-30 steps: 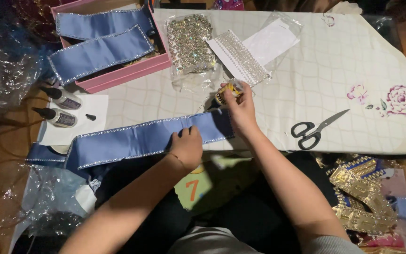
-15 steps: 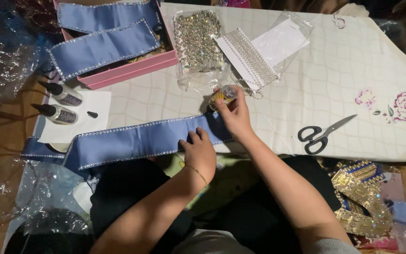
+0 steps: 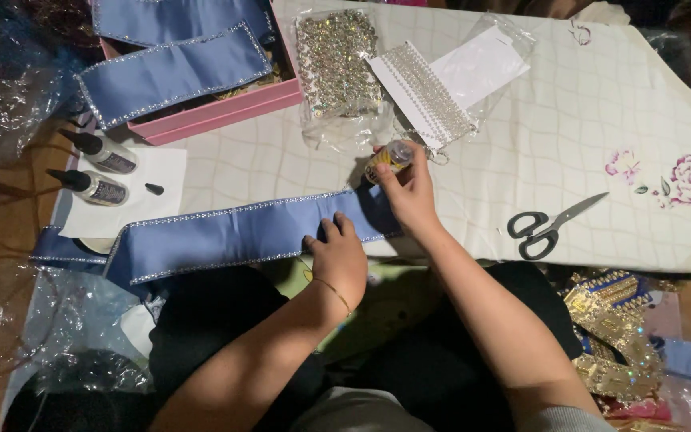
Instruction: Apply glue to the edge of a blue ribbon and cut it to the desired length using scissors.
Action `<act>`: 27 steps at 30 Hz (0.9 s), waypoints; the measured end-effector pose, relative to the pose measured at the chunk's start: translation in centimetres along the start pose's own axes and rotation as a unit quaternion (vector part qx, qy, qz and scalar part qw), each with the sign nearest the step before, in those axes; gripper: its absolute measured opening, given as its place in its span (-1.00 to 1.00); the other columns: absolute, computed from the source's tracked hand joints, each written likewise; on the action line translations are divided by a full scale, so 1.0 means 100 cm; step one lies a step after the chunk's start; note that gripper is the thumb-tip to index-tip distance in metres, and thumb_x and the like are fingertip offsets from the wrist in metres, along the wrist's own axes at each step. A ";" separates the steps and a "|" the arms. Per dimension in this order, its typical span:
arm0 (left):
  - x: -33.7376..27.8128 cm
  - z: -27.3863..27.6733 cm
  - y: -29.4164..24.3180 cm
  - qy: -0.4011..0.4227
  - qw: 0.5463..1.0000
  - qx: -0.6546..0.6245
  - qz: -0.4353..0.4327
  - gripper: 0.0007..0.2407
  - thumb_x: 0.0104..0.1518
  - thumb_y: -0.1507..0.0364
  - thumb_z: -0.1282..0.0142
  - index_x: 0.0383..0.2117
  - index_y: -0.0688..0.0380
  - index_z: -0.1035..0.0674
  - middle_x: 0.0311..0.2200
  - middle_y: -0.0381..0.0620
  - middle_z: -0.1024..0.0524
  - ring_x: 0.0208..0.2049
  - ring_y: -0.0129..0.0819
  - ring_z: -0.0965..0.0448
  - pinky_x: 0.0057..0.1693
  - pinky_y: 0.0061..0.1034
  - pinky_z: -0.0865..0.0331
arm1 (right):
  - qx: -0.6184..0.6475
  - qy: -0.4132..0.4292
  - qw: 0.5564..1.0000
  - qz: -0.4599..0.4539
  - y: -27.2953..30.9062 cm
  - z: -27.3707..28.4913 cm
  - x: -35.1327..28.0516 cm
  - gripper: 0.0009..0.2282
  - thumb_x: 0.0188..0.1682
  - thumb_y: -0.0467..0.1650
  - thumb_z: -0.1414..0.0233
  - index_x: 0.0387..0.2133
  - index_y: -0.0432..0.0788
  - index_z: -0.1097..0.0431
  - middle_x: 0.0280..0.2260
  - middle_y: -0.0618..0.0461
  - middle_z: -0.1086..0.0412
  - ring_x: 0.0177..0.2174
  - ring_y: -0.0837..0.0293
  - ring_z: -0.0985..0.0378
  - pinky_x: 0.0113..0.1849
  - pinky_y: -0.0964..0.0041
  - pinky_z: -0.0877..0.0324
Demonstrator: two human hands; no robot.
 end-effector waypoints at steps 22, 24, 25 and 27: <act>0.006 -0.011 -0.001 -0.071 0.997 -0.007 0.016 -0.67 0.24 0.53 0.21 0.09 0.34 -0.49 0.23 0.22 -0.29 0.24 0.21 -0.32 0.06 0.29 -0.33 | 0.041 -0.025 0.999 -0.011 -0.004 -0.002 0.001 -0.64 0.10 -0.41 -0.12 0.07 -0.14 -0.12 -0.04 -0.20 -0.46 -0.09 0.07 -0.53 -0.06 0.14 -0.49; 0.007 -0.010 0.001 -0.098 0.995 -0.035 0.001 -0.67 0.23 0.56 0.23 0.09 0.41 -0.45 0.16 0.29 -0.34 0.17 0.25 -0.37 0.02 0.28 -0.34 | 0.041 -0.036 0.998 -0.012 -0.004 0.006 0.003 -0.65 0.11 -0.38 -0.11 0.06 -0.14 -0.13 -0.03 -0.22 -0.45 -0.09 0.05 -0.52 -0.06 0.13 -0.49; 0.010 -0.014 0.002 -0.098 0.995 -0.035 0.001 -0.67 0.23 0.56 0.23 0.09 0.41 -0.45 0.16 0.29 -0.34 0.17 0.25 -0.37 0.02 0.28 -0.34 | 0.041 -0.036 0.998 -0.012 -0.002 0.010 0.004 -0.65 0.11 -0.38 -0.11 0.06 -0.14 -0.13 -0.03 -0.22 -0.45 -0.09 0.05 -0.52 -0.06 0.13 -0.49; 0.016 -0.017 0.003 -0.147 0.988 -0.034 -0.010 -0.69 0.21 0.54 0.22 0.05 0.36 -0.44 0.02 0.32 -0.43 0.06 0.27 -0.47 -0.02 0.21 -0.39 | 0.077 -0.064 0.995 -0.017 -0.001 0.020 0.007 -0.67 0.12 -0.38 -0.10 0.06 -0.12 -0.12 -0.03 -0.21 -0.45 -0.10 0.06 -0.53 -0.06 0.16 -0.51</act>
Point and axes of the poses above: each hand's wrist, its own x-axis towards the middle knuckle, its own z-axis out of the back of the hand, y = z × x, the point moved 4 cm from there along x, towards the middle knuckle
